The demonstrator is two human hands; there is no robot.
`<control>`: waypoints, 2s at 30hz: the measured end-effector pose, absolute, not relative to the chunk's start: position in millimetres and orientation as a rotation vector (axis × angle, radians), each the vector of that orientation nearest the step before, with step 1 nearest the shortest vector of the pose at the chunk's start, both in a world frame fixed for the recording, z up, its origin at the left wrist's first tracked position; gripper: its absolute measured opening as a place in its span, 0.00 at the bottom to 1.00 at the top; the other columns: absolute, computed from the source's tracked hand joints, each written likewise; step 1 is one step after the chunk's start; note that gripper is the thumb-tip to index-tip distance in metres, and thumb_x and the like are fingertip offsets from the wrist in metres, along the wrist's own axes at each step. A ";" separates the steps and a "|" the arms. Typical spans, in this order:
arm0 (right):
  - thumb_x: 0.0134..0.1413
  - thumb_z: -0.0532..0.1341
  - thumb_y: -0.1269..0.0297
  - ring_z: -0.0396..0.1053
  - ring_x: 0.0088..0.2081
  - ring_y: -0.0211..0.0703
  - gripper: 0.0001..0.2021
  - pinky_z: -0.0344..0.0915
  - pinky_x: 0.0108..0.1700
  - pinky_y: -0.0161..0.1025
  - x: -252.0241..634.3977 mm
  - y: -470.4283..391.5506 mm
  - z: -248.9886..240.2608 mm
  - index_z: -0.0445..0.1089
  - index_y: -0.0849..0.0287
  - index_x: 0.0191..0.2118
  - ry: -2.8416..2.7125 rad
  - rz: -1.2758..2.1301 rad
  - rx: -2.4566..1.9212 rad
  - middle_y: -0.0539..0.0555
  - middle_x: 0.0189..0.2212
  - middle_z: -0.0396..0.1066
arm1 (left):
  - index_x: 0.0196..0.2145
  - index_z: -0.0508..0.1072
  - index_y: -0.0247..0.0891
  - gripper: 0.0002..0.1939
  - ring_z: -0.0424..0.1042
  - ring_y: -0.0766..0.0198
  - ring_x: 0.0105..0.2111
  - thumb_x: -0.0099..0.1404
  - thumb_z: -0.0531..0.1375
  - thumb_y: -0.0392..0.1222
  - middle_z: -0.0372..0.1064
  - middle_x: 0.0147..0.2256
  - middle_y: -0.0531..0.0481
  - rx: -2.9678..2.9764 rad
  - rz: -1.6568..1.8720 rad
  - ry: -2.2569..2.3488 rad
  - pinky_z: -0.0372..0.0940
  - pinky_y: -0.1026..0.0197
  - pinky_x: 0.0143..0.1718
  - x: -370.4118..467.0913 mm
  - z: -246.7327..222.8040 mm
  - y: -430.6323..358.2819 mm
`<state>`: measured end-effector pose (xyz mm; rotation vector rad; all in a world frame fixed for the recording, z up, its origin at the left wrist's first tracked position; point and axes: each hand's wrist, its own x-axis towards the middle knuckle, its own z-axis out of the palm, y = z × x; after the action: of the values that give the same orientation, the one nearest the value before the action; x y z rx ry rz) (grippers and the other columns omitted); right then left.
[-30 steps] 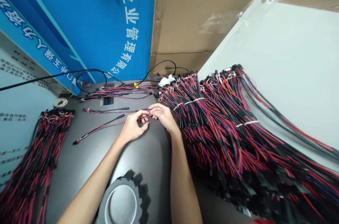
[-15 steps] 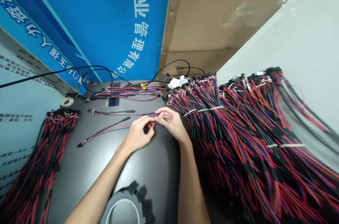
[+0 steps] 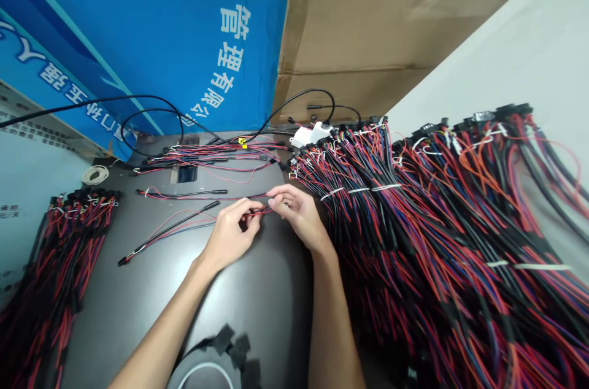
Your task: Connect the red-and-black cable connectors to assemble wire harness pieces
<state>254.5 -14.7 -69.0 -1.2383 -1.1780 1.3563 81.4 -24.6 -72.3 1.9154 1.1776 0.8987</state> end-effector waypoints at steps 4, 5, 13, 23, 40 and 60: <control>0.46 0.69 0.55 0.61 0.27 0.35 0.17 0.59 0.29 0.34 255.4 -16.0 -68.9 0.72 0.61 0.38 -1.155 1.372 -1.217 0.51 0.26 0.66 | 0.41 0.73 0.35 0.08 0.60 0.70 0.28 0.64 0.57 0.35 0.65 0.32 0.52 1.873 0.873 1.156 0.58 0.65 0.32 79.4 -67.3 -24.2; 0.46 0.70 0.56 0.62 0.27 0.35 0.16 0.60 0.30 0.33 255.7 -16.4 -69.0 0.72 0.61 0.38 -1.154 1.375 -1.209 0.51 0.26 0.66 | 0.41 0.73 0.35 0.08 0.60 0.70 0.28 0.65 0.57 0.37 0.65 0.32 0.52 1.861 0.865 1.146 0.58 0.65 0.33 78.7 -65.8 -23.9; 0.46 0.71 0.57 0.70 0.32 0.39 0.16 0.69 0.37 0.36 258.5 -17.3 -72.5 0.73 0.60 0.39 -1.146 1.395 -1.202 0.54 0.30 0.71 | 0.36 0.71 0.35 0.12 0.64 0.69 0.33 0.73 0.51 0.42 0.67 0.34 0.51 1.779 0.832 1.118 0.58 0.66 0.37 74.6 -60.0 -22.4; 0.47 0.71 0.57 0.72 0.34 0.40 0.17 0.70 0.41 0.39 259.7 -22.2 -79.0 0.73 0.60 0.41 -1.166 1.448 -1.140 0.55 0.32 0.72 | 0.35 0.70 0.36 0.12 0.66 0.67 0.36 0.74 0.49 0.41 0.68 0.34 0.50 1.893 0.860 1.122 0.59 0.65 0.40 73.0 -66.3 -25.8; 0.44 0.72 0.59 0.72 0.35 0.39 0.21 0.69 0.45 0.40 262.1 -21.6 -79.1 0.70 0.63 0.43 -1.179 1.493 -1.075 0.55 0.34 0.72 | 0.38 0.73 0.36 0.12 0.63 0.66 0.31 0.72 0.53 0.44 0.68 0.33 0.50 1.966 0.824 1.197 0.57 0.63 0.36 72.0 -69.3 -34.9; 0.43 0.73 0.60 0.71 0.38 0.39 0.21 0.67 0.47 0.39 261.0 -25.6 -81.3 0.69 0.62 0.42 -1.276 1.500 -1.057 0.55 0.35 0.72 | 0.39 0.70 0.37 0.12 0.67 0.64 0.35 0.72 0.50 0.44 0.71 0.36 0.49 1.903 0.810 1.198 0.59 0.61 0.41 64.3 -62.5 -42.9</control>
<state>261.0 -25.6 -81.3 -1.0571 -1.2760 1.4997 64.3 -42.9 -62.5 1.9028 1.1980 0.8097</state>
